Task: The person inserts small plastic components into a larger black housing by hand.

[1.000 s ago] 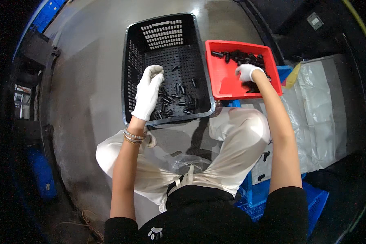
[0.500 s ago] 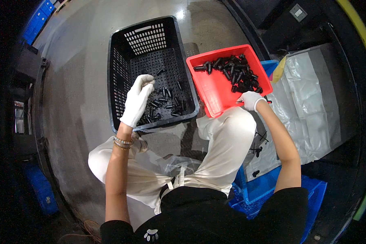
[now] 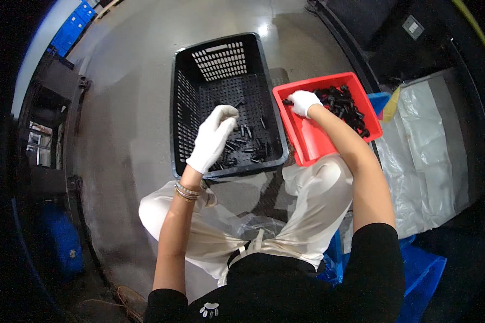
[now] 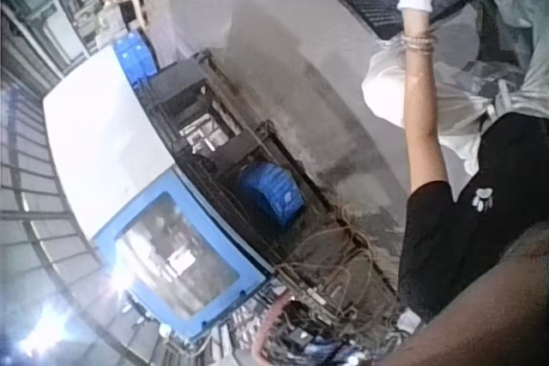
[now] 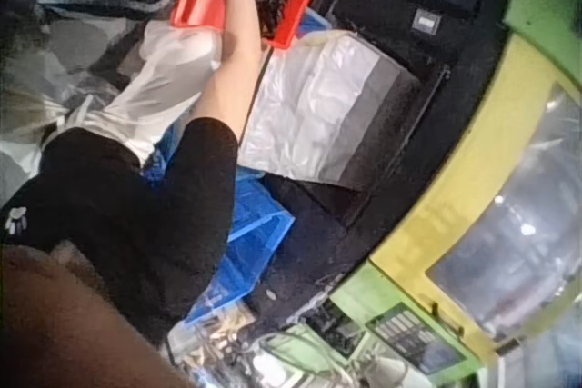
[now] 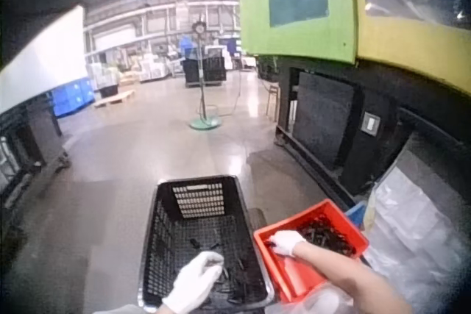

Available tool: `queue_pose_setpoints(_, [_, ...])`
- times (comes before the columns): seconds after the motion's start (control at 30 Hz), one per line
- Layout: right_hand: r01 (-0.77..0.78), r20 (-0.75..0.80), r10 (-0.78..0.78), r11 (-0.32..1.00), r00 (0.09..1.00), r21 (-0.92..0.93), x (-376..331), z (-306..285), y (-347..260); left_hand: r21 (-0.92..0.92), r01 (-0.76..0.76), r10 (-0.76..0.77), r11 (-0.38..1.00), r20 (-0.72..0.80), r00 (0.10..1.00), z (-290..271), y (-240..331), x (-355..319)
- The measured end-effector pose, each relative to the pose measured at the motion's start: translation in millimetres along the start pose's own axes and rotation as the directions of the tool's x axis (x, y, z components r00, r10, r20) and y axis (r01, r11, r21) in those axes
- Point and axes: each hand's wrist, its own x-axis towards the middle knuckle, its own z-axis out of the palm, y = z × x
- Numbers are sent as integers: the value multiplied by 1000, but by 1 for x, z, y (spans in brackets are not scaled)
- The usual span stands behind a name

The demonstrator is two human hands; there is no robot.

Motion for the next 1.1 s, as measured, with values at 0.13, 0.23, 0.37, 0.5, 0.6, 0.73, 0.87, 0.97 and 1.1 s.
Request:
queue_pose_setpoints(0.13, [19, -30, -24, 986, 999, -165, -5, 32, -3, 4, 1, -1, 1000, -26, 1000, -1, -2, -4])
queue_pose_setpoints(0.23, [-31, -11, 29, 965, 1000, -261, -9, 24, -16, -11, 52, -52, 999, 2, 999, -8, -2, -7])
queue_pose_setpoints(0.37, [-245, -264, 263, 964, 928, 101, -18, -34, -9, -13, 48, -48, 999, 6, 999, -6, 5, -6])
queue_pose_setpoints(0.5, [-11, -105, 296, 365, 949, 931, -26, -101, -56, -148, 73, -74, 986, -3, 997, -9, -3, -5])
queue_pose_setpoints(0.6, [110, -115, 56, 87, 992, 990, -59, -149, -120, -431, 177, -155, 885, 84, 984, -9, -14, 2])
queue_pose_setpoints(0.73, [42, -71, -229, -130, 971, 991, -57, -140, -142, -731, 315, -314, 605, 144, 938, -8, -6, 5])
queue_pose_setpoints(0.87, [-93, -19, -341, -308, 940, 947, -57, -135, -151, -727, 149, -143, 670, 70, 987, -13, 0, 0])
queue_pose_setpoints(0.97, [-53, -34, -291, -286, 956, 957, -54, -134, -160, -608, 75, -138, 791, -57, 989, -15, 6, -4])
queue_pose_setpoints(1.1, [104, -111, -73, -89, 991, 991, -51, -132, -169, -443, -58, -14, 895, -156, 988, -13, 5, -5])
